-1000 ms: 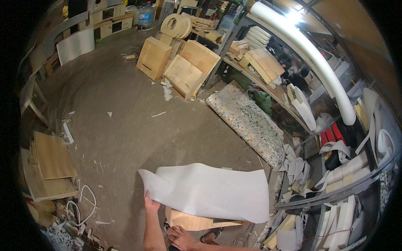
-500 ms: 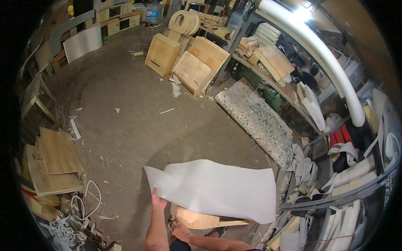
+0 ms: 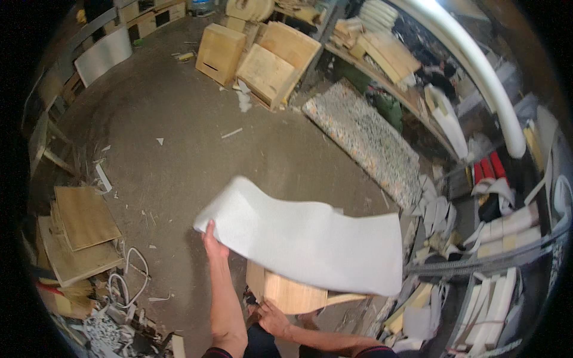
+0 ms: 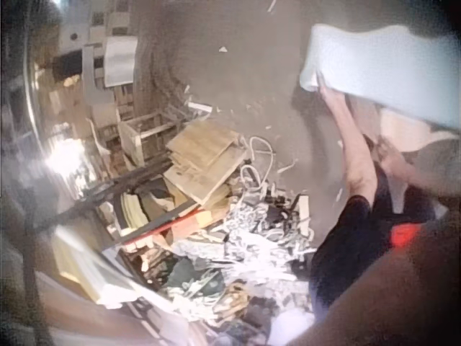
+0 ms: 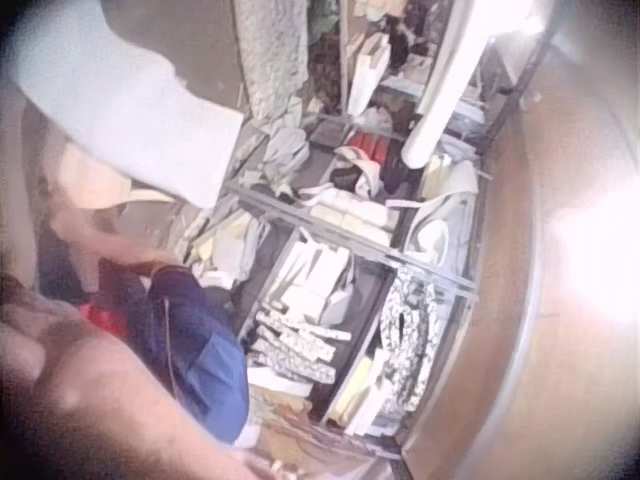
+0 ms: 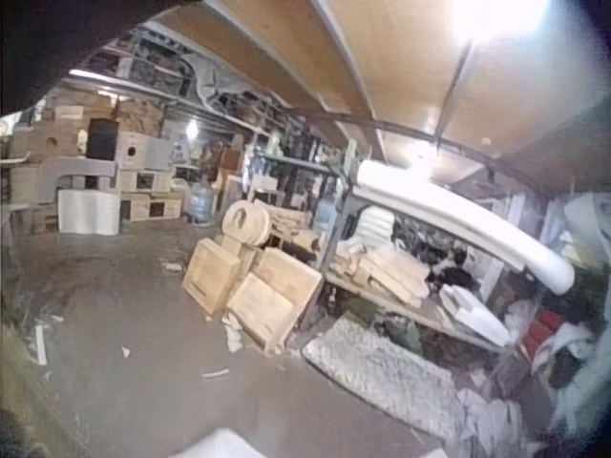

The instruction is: The person applies a clear finish to a small wooden cabinet using a spray gun, then places a white sheet over the cabinet and smooths it. The person repeats spraying and sheet placement on the same piece.

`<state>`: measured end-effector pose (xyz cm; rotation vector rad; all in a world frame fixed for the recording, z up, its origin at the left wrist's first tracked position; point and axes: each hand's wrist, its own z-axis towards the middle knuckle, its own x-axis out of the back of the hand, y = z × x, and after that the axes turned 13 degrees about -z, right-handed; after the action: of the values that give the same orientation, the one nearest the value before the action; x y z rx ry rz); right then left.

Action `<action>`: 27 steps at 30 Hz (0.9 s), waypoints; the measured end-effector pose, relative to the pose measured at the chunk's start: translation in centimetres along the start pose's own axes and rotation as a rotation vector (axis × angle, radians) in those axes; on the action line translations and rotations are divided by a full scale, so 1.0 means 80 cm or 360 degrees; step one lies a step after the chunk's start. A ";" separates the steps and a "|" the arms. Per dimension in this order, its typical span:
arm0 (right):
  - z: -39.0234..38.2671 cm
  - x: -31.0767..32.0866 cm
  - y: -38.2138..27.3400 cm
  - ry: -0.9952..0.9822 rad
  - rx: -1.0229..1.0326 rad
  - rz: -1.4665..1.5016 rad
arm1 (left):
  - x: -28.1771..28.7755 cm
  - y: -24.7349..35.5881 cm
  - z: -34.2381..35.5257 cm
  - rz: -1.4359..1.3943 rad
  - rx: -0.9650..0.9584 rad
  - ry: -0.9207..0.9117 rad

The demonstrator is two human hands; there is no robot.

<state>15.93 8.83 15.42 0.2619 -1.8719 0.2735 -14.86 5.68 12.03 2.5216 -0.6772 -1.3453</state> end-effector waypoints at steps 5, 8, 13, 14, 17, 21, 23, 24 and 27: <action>0.044 -0.054 -0.038 -0.0138 0.0040 -0.0237 | -0.137 0.046 -0.102 0.0303 -0.0286 -0.0570; 0.078 -0.097 -0.054 -0.0112 0.0051 -0.0610 | -0.186 0.048 -0.178 0.0380 -0.0417 -0.0807; 0.074 -0.077 -0.051 0.0477 -0.0294 0.0385 | -0.209 0.007 -0.273 0.0420 -0.0590 -0.0924; 0.064 -0.055 -0.040 0.0923 -0.0360 0.0662 | -0.210 -0.016 -0.290 0.0349 -0.0628 -0.0967; 0.007 0.011 0.033 0.0371 -0.0720 0.1562 | -0.213 -0.070 -0.334 0.0477 -0.0335 -0.1557; -0.123 0.050 0.157 0.0653 -0.0966 0.1939 | -0.233 -0.171 -0.429 0.1086 -0.0438 -0.2318; -0.211 0.044 0.215 0.0818 -0.1217 0.2000 | -0.256 -0.238 -0.486 0.1263 -0.0428 -0.2636; -0.260 0.036 0.243 0.0901 -0.1362 0.2021 | -0.267 -0.273 -0.516 0.1191 -0.0422 -0.2859; -0.425 -0.004 0.317 0.1235 -0.1826 0.1932 | -0.288 -0.377 -0.602 0.1561 -0.0115 -0.3319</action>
<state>38.58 43.61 24.00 -1.5636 -0.9388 0.0339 22.85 41.54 44.44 -0.3709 -1.5090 -2.6067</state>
